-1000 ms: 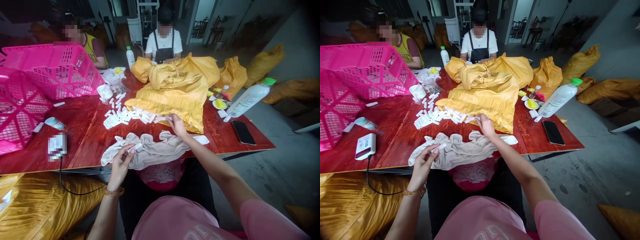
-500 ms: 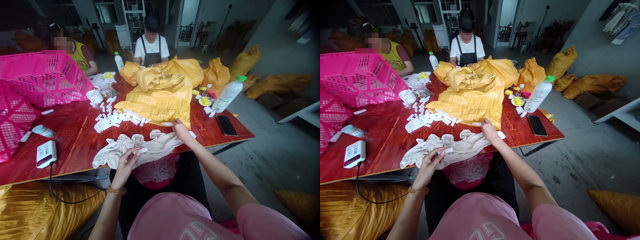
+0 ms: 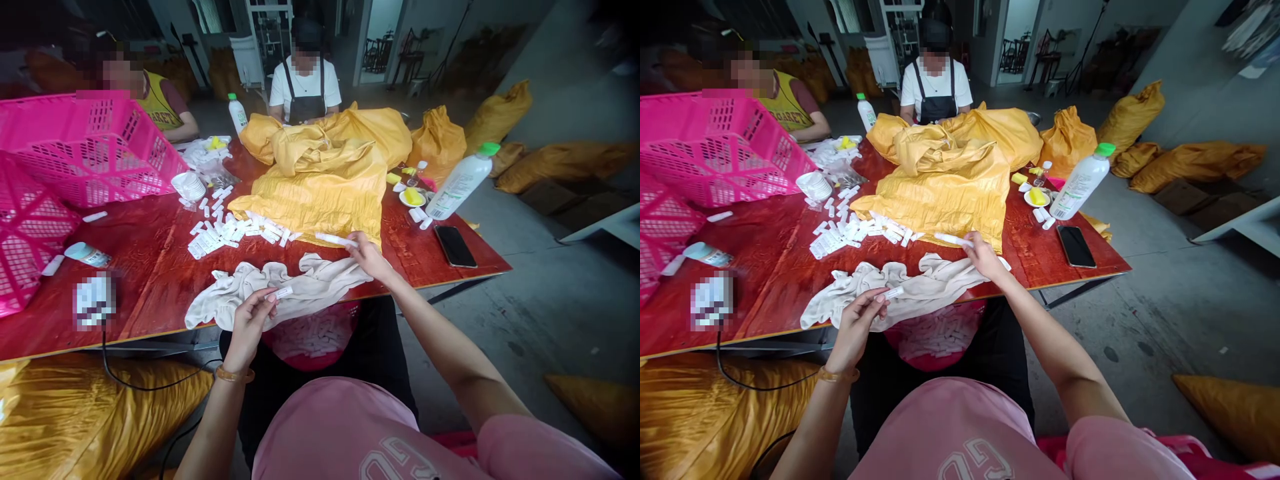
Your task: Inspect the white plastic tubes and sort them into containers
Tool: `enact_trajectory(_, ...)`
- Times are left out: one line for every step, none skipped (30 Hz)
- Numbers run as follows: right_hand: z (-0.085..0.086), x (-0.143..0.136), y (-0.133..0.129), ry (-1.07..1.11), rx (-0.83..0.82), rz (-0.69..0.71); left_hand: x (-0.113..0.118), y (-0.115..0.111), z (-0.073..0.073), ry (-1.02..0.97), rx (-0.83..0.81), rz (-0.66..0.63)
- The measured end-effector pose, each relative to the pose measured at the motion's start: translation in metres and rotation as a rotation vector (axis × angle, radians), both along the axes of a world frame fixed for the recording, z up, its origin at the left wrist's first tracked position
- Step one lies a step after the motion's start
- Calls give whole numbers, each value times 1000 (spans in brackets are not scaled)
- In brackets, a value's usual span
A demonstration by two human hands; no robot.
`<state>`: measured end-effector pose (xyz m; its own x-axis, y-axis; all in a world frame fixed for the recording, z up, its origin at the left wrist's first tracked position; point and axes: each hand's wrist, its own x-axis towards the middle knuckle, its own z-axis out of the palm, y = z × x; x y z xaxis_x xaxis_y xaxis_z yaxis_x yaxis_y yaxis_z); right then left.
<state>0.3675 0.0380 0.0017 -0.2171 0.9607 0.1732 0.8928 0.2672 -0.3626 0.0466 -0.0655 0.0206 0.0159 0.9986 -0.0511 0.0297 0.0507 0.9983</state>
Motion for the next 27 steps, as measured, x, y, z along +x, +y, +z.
enact_trajectory(1,0,1,7,-29,30,1,0,0,-5,-5,-8)
enact_trajectory(4,1,4,-2,-43,47,2,-1,1,-2,-11,-22)
enact_trajectory(7,3,6,-16,-41,52,3,-2,1,9,-17,-37)
enact_trajectory(11,5,7,-16,-25,49,3,-2,2,22,-23,-52)
enact_trajectory(14,7,8,10,3,40,4,-3,2,34,-27,-61)
enact_trajectory(17,9,7,61,32,28,4,-5,2,40,-27,-62)
enact_trajectory(19,9,3,141,47,18,4,-6,2,38,-24,-55)
enact_trajectory(20,8,-3,253,29,20,4,-7,2,28,-16,-40)
enact_trajectory(19,4,-11,389,-28,38,4,-8,3,13,-4,-19)
enact_trajectory(16,-2,-22,532,-120,68,5,-9,4,-2,12,5)
enact_trajectory(13,-11,-35,659,-235,110,6,-10,6,-10,30,26)
enact_trajectory(10,-21,-49,763,-347,157,7,-12,9,-4,50,46)
enact_trajectory(7,-33,-63,827,-423,197,9,-13,12,19,70,63)
enact_trajectory(6,-44,-75,848,-462,238,10,-15,16,60,93,79)
enact_trajectory(7,-55,-86,852,-470,277,12,-16,20,114,118,89)
enact_trajectory(8,-64,-95,843,-466,317,14,-18,24,179,146,90)
enact_trajectory(11,-71,-101,835,-455,356,15,-20,27,247,182,82)
enact_trajectory(14,-75,-105,830,-443,389,16,-21,31,316,224,63)
enact_trajectory(17,-78,-108,817,-432,416,16,-23,34,380,270,34)
enact_trajectory(20,-80,-109,790,-408,432,16,-25,36,434,312,-3)
enact_trajectory(21,-81,-111,739,-361,439,16,-26,38,475,344,-49)
enact_trajectory(21,-82,-112,670,-291,434,16,-27,39,499,361,-90)
enact_trajectory(20,-84,-114,588,-208,422,16,-28,39,506,360,-129)
enact_trajectory(18,-86,-116,508,-126,405,17,-29,38,499,341,-159)
enact_trajectory(16,-90,-119,446,-57,385,18,-29,36,484,311,-178)
enact_trajectory(14,-94,-121,415,-16,368,19,-30,33,462,271,-188)
enact_trajectory(13,-97,-123,417,-9,361,20,-30,30,432,223,-191)
